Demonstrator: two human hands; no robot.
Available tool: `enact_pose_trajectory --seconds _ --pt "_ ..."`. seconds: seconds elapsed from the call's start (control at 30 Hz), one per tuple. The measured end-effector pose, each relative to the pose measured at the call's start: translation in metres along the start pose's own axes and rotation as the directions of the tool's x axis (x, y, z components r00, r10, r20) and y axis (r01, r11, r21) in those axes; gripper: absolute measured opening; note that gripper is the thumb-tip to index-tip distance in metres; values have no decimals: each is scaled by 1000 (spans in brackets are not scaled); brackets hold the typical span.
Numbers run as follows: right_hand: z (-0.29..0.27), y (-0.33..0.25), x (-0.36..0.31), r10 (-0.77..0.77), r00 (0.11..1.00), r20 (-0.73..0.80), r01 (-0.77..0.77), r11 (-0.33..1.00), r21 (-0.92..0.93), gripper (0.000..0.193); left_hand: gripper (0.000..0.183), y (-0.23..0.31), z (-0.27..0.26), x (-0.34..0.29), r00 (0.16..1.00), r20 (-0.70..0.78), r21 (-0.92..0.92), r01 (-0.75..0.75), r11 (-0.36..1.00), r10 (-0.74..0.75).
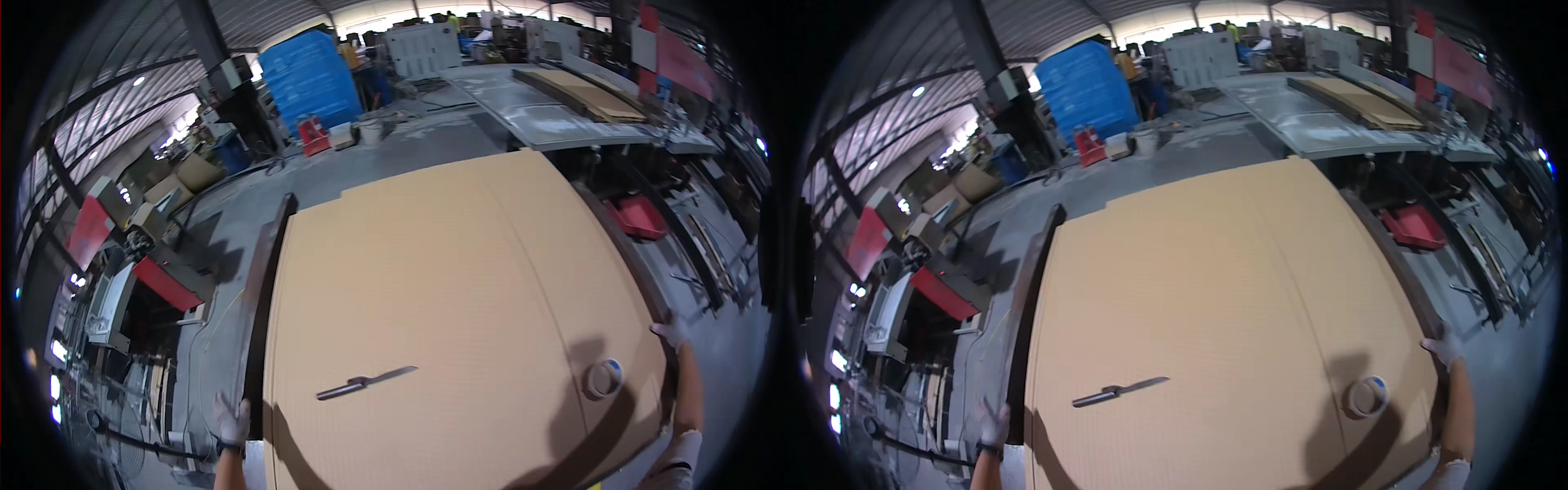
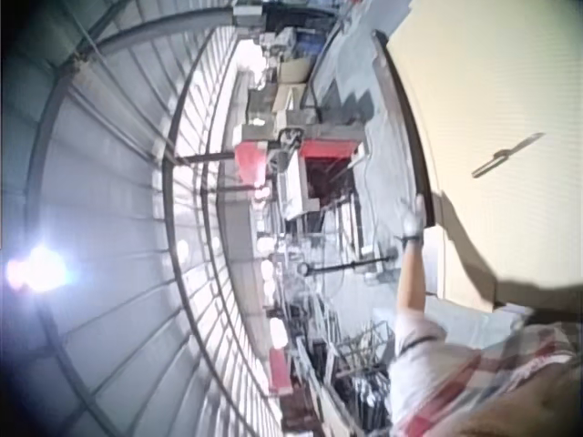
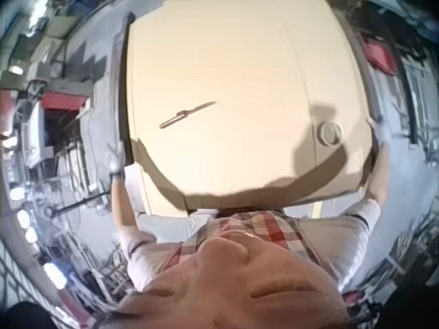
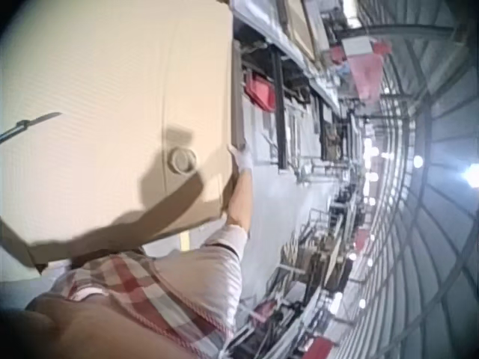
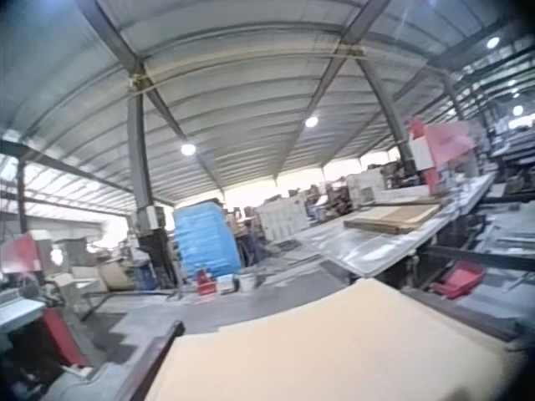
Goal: Cutting cardboard sheets into strips and applying product labels to packaging materials.
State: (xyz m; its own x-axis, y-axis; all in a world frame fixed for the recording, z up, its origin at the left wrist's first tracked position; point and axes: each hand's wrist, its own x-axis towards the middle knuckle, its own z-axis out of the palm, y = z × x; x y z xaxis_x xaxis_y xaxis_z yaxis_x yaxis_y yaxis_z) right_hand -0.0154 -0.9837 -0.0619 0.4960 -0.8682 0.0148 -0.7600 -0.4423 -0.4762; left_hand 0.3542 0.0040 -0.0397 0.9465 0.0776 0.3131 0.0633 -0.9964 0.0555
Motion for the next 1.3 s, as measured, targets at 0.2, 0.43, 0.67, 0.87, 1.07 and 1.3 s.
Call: enact_pose_trajectory --seconds 0.2,0.43,0.67,0.87,1.07,1.3 --pt "45 40 55 52 998 -36 -49 995 84 81 79 -11 76 86 941 292 -148 224 963 -174" --pt "31 61 67 136 991 11 -132 938 320 80 63 -78 -5 -31 928 314 -339 -86 937 199" --pt "61 27 82 -3 980 -199 61 957 285 70 57 -67 -15 -85 849 367 -187 467 864 -380" --pt "70 -203 78 21 996 84 -51 927 372 45 68 -60 12 30 934 157 -71 334 940 -321" --pt "87 -297 114 92 995 43 -77 961 -266 59 86 -40 38 125 872 300 22 398 917 -386" --pt "190 -394 231 -555 770 -315 542 829 -134 42 65 74 74 214 640 718 -332 660 674 -274"
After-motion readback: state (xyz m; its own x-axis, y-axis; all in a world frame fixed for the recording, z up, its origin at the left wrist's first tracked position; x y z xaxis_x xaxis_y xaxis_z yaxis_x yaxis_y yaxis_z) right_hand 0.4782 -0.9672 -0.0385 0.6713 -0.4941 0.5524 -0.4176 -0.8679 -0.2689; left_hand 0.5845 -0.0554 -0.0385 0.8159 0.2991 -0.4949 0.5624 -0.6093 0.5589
